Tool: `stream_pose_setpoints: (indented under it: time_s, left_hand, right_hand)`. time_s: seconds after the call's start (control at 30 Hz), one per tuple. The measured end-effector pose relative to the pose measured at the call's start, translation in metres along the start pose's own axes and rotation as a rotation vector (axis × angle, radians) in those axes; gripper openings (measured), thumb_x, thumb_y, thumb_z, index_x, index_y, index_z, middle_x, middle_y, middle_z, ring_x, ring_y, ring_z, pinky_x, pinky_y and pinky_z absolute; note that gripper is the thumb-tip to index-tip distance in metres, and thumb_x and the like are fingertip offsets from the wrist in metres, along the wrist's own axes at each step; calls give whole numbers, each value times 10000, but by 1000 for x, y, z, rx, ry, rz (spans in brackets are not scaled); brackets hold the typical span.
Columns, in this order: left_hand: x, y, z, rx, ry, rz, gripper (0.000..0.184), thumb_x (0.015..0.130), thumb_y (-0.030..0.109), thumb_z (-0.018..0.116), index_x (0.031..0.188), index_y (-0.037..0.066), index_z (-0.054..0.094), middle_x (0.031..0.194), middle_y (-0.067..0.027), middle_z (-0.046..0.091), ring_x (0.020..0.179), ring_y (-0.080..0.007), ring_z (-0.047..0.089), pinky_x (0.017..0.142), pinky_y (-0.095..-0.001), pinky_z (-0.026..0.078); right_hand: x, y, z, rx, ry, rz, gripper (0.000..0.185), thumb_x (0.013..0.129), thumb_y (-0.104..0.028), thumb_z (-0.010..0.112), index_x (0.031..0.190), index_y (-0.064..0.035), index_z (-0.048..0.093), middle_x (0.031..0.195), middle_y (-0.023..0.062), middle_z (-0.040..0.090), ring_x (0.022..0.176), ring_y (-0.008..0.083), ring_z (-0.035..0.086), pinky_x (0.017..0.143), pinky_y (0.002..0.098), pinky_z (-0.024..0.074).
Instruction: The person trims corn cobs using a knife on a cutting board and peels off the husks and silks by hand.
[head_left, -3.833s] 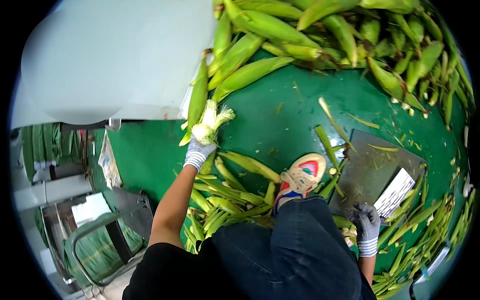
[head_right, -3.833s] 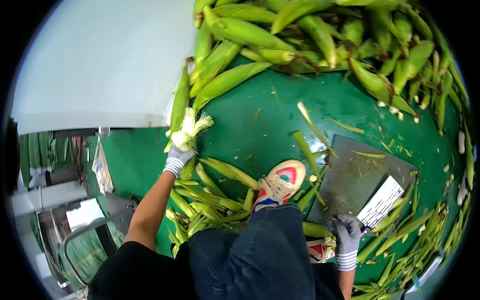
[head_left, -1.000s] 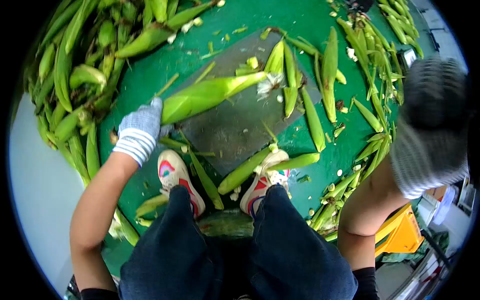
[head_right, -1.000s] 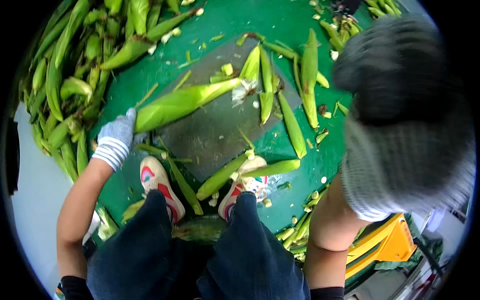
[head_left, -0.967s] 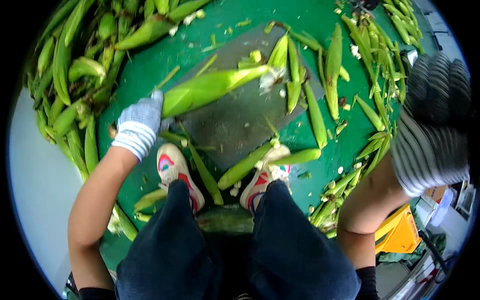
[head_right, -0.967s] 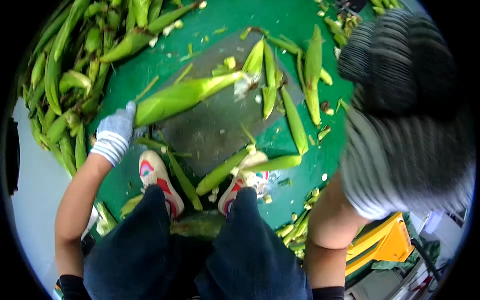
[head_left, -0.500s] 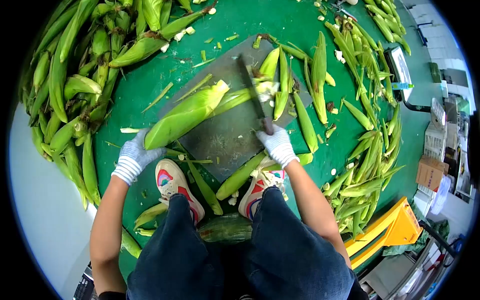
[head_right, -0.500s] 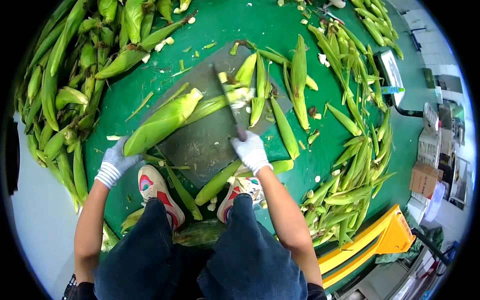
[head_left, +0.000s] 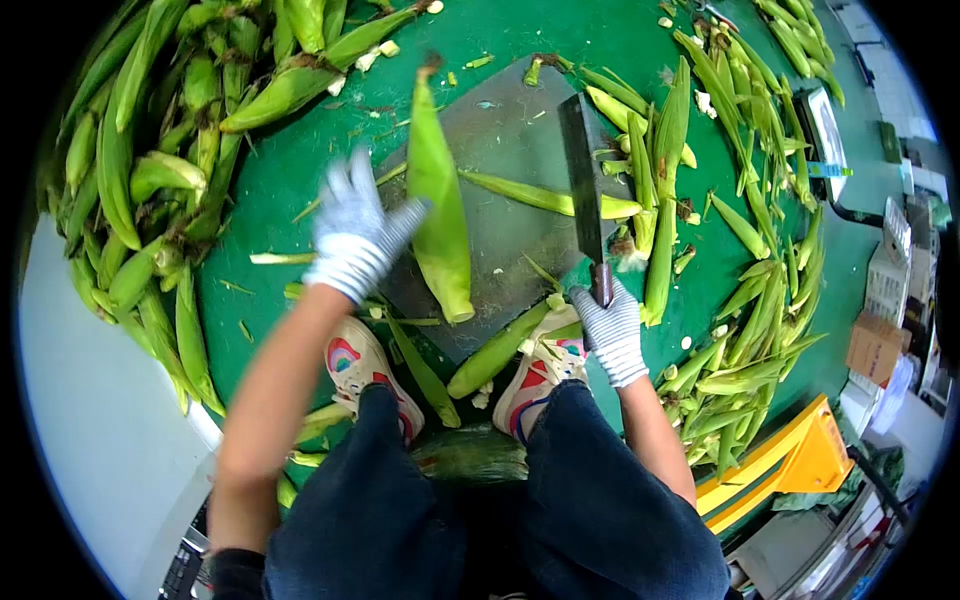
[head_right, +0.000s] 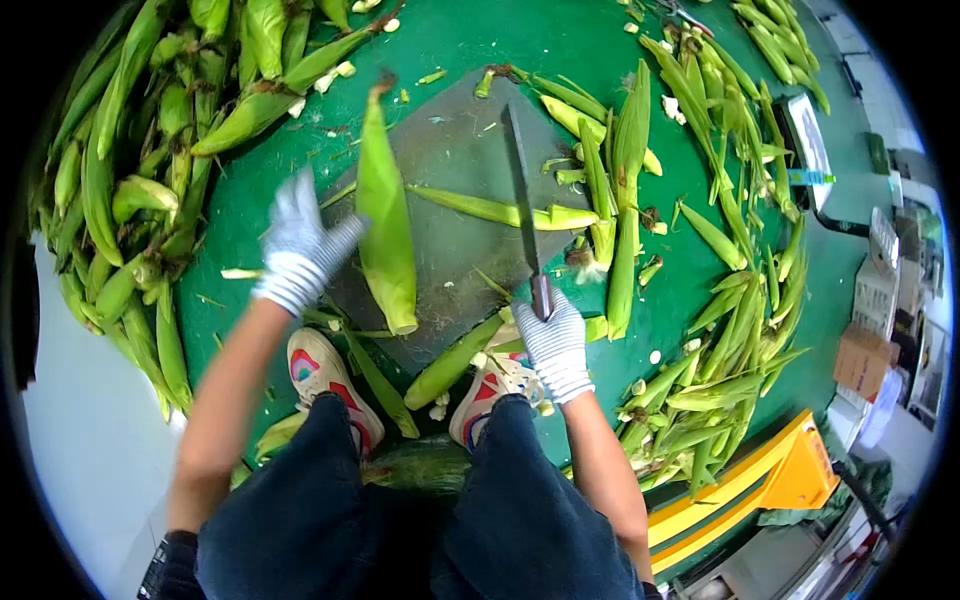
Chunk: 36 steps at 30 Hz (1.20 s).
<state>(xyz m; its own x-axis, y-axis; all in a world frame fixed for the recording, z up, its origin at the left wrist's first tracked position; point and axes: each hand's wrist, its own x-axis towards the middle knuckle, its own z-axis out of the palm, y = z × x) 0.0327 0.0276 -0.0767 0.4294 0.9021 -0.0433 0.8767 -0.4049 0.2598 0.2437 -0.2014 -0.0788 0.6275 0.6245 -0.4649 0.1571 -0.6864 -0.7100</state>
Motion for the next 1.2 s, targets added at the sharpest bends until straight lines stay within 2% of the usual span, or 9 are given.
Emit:
stream_pose_setpoints:
  time_s: [0.1, 0.43, 0.63, 0.77, 0.83, 0.9, 0.97, 1.03, 1.2]
  left_hand:
    - [-36, 38, 44, -242, -516, -402, 1069, 648, 495, 711, 1389, 17, 107, 1185, -290, 428, 1100, -422, 502, 947, -440, 417]
    - [-26, -42, -7, -262, -732, -40, 876, 626, 301, 747, 1351, 77, 309, 1254, -272, 449, 1125, -372, 506, 961, -374, 418]
    - [-35, -62, 18, -392, -694, -104, 802, 680, 446, 741, 1311, 69, 421, 1249, -187, 521, 1120, -309, 534, 961, -340, 415]
    - [-29, -53, 4, -239, -724, -1, 737, 698, 462, 705, 1270, 62, 466, 1140, -204, 588, 1022, -341, 580, 906, -348, 447]
    - [-28, -34, -10, -156, -800, -58, 730, 680, 454, 697, 1260, 71, 475, 1172, -214, 547, 1086, -356, 531, 915, -371, 436]
    - [-26, -22, -14, 87, -721, -19, 760, 666, 452, 696, 1282, 81, 451, 1213, -208, 508, 1123, -353, 500, 934, -388, 424]
    - [-47, -12, 5, 247, -419, 121, 815, 645, 350, 720, 1338, 122, 356, 1269, -185, 407, 1141, -360, 448, 941, -443, 416]
    - [-44, 24, 10, 129, -356, 229, 825, 650, 330, 718, 1346, 120, 327, 1253, -193, 438, 1122, -367, 482, 928, -445, 428]
    - [2, 15, 11, 0, -581, 176, 807, 633, 331, 732, 1319, 129, 358, 1203, -211, 516, 1054, -384, 547, 899, -422, 454]
  right_hand:
    - [-3, 10, 9, -164, -89, -18, 337, 771, -271, 681, 901, 18, 566, 666, 181, 565, 576, 285, 519, 591, 349, 453]
    - [5, 6, 7, -168, -109, -65, 333, 784, -302, 655, 873, 8, 571, 704, 222, 580, 645, 386, 554, 625, 390, 463]
    - [7, -85, -11, 305, 69, -504, 255, 755, -170, 718, 867, 11, 578, 689, 98, 604, 598, 157, 542, 571, 314, 456]
    - [12, -144, -26, 316, 69, -436, 232, 786, -112, 692, 918, 26, 561, 724, 56, 598, 617, 94, 512, 565, 234, 441]
    - [52, -71, 22, -58, 31, -568, 241, 794, -136, 622, 977, 18, 587, 830, 188, 638, 763, 278, 629, 704, 358, 499]
    - [69, -10, 45, -321, -301, -128, 404, 773, -245, 574, 1111, -23, 582, 1091, 266, 575, 1043, 442, 519, 903, 421, 437]
    - [71, 46, 78, -530, 140, -694, 379, 768, -268, 569, 1071, -43, 607, 1050, 260, 587, 1012, 414, 548, 877, 417, 453]
    - [44, -14, 39, -336, -209, -250, 315, 773, -272, 565, 967, -31, 627, 945, 252, 613, 924, 417, 574, 811, 428, 476]
    - [49, -4, 22, -371, -210, -115, 275, 758, -255, 597, 906, -24, 618, 876, 252, 613, 870, 425, 576, 766, 432, 480]
